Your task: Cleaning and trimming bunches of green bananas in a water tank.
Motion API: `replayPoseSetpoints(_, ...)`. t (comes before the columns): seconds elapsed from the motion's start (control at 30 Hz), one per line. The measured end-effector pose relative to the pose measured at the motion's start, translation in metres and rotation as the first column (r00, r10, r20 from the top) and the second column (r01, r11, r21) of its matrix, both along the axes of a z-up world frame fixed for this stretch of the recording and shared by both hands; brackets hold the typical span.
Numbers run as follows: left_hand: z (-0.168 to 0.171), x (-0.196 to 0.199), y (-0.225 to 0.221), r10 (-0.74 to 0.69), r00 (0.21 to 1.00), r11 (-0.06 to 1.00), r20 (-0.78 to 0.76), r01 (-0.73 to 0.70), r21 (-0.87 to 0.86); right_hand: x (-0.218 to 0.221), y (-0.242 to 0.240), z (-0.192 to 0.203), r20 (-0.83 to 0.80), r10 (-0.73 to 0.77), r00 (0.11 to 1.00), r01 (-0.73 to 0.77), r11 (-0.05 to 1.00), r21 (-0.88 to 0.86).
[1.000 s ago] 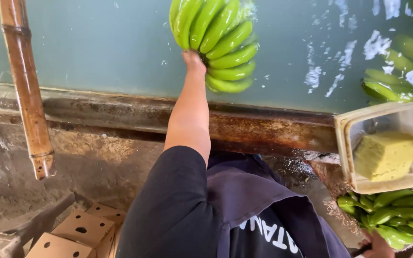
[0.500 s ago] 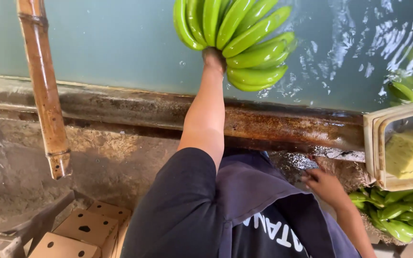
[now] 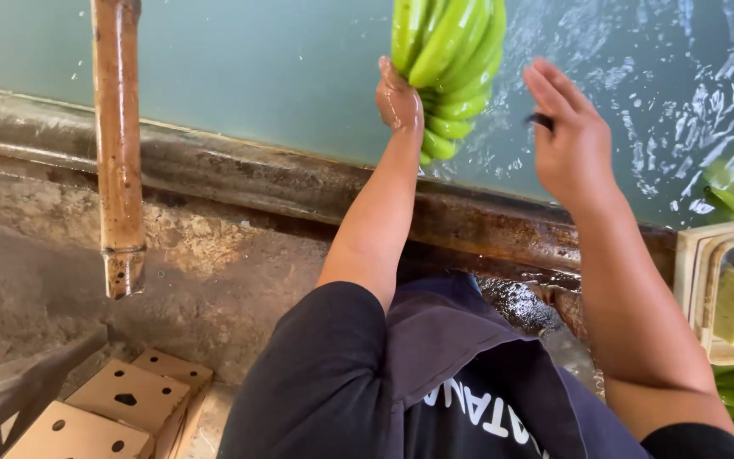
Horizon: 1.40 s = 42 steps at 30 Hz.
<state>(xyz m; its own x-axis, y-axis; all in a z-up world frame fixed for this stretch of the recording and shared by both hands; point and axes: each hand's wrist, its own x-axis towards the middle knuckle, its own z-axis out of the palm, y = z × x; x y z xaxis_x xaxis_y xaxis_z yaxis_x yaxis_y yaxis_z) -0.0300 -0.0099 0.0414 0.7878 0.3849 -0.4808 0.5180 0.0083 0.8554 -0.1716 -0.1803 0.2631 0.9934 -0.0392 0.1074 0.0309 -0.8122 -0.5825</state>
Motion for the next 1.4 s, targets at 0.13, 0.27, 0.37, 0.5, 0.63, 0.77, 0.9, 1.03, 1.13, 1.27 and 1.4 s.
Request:
replayPoseSetpoints(0.13,-0.013,-0.004,0.006,-0.097,0.995,0.969,-0.021,0.1,0.227,0.035,0.03,-0.026,-0.038,0.114,0.993,-0.118,0.989,-0.095)
replayPoseSetpoints(0.27,-0.002,-0.005,0.01,-0.2,0.979,0.909,0.028,0.174,0.378,0.056,0.034,-0.048,-0.138,0.038,0.99,-0.057,0.989,-0.138)
replayPoseSetpoints(0.37,0.003,-0.007,0.013,-0.344,0.926,0.843,0.158,0.231,0.486,0.06,0.015,-0.07,-0.185,-0.051,0.981,0.034,0.995,-0.096)
replayPoseSetpoints(0.5,0.006,-0.001,0.005,-0.568,0.816,0.646,0.107,0.362,0.672,0.026,-0.061,-0.128,-0.162,-0.138,0.977,0.15,0.986,0.07)
replayPoseSetpoints(0.63,-0.008,0.026,0.04,-0.734,0.636,0.455,0.239,0.199,0.868,-0.002,-0.106,-0.143,-0.329,-0.541,0.774,0.631,0.7,0.333)
replayPoseSetpoints(0.77,-0.018,0.055,0.096,-0.911,0.367,0.258,0.186,0.157,0.953,-0.044,-0.193,-0.205,-0.544,-0.768,0.338,0.871,0.036,0.49)
replayPoseSetpoints(0.9,-0.003,0.072,0.151,-0.969,0.248,0.04,0.002,0.15,0.988,-0.086,-0.273,-0.281,0.074,-0.997,-0.015,0.997,-0.01,0.072)
replayPoseSetpoints(1.03,0.03,0.055,0.189,-0.86,0.471,-0.06,-0.198,0.291,0.955,-0.068,-0.268,-0.221,-0.217,-0.974,0.065,0.966,0.117,-0.233)
replayPoseSetpoints(1.13,0.065,0.021,0.192,-0.735,0.601,0.0,-0.314,0.464,0.886,-0.043,-0.277,-0.197,-0.472,-0.828,0.303,0.706,0.528,-0.473)
replayPoseSetpoints(1.27,0.122,-0.044,0.178,-0.658,0.546,0.074,-0.519,0.732,0.677,-0.034,-0.298,-0.172,-0.667,-0.646,0.37,0.12,0.745,-0.656)
replayPoseSetpoints(1.4,0.092,-0.068,0.188,-0.682,0.628,0.108,-0.374,0.593,0.798,-0.057,-0.3,-0.16,-0.778,-0.602,0.18,-0.32,0.712,-0.625)
